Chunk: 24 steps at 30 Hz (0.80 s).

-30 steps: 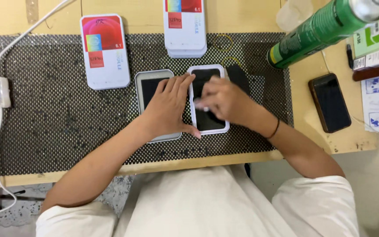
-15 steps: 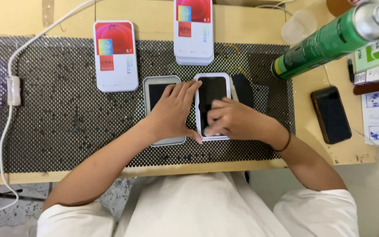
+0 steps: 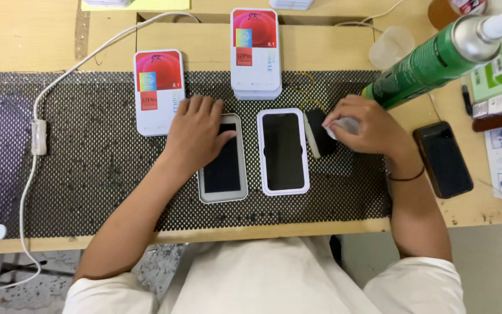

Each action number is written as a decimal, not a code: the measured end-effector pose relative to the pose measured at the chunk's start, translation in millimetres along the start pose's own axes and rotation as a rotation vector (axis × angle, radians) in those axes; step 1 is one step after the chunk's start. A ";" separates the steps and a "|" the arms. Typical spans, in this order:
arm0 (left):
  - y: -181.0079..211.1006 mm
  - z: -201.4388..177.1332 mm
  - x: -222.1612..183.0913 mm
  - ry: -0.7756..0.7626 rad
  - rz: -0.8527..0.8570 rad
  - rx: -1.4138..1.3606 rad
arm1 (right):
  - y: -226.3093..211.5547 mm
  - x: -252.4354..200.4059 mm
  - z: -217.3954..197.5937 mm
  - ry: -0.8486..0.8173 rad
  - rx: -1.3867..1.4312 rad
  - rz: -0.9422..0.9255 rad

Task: The person wipes a phone screen with a cloth after applying a liquid from a spray can, then places the screen into a white frame and attaches it to a phone body.

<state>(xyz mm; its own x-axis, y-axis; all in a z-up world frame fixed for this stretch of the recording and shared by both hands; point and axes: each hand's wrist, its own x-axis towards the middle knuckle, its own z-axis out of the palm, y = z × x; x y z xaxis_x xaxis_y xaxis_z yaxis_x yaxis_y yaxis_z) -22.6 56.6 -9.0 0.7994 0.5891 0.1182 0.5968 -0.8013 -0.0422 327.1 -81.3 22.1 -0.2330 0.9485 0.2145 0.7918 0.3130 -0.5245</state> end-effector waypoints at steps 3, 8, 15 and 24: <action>-3.6 9.5 -1.6 -0.016 -0.016 0.079 | 2.3 -4.2 2.2 -0.004 -0.235 -0.004; -6.0 -0.9 3.4 -0.004 -0.033 -0.029 | -17.3 4.5 28.0 0.162 -0.440 -0.074; 10.6 -16.3 5.3 0.174 -0.301 -0.675 | -28.7 7.1 51.5 0.316 -0.636 -0.115; -1.0 16.3 13.9 0.154 -0.569 -1.343 | -51.2 11.4 49.5 0.247 -0.195 -0.220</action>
<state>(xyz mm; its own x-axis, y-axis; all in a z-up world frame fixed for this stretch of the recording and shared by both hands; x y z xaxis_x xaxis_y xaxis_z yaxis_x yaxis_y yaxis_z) -10.9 67.3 -23.6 0.4171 0.9043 -0.0911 0.2415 -0.0136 0.9703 255.9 -84.2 10.6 -0.2849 0.8123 0.5090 0.8363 0.4701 -0.2822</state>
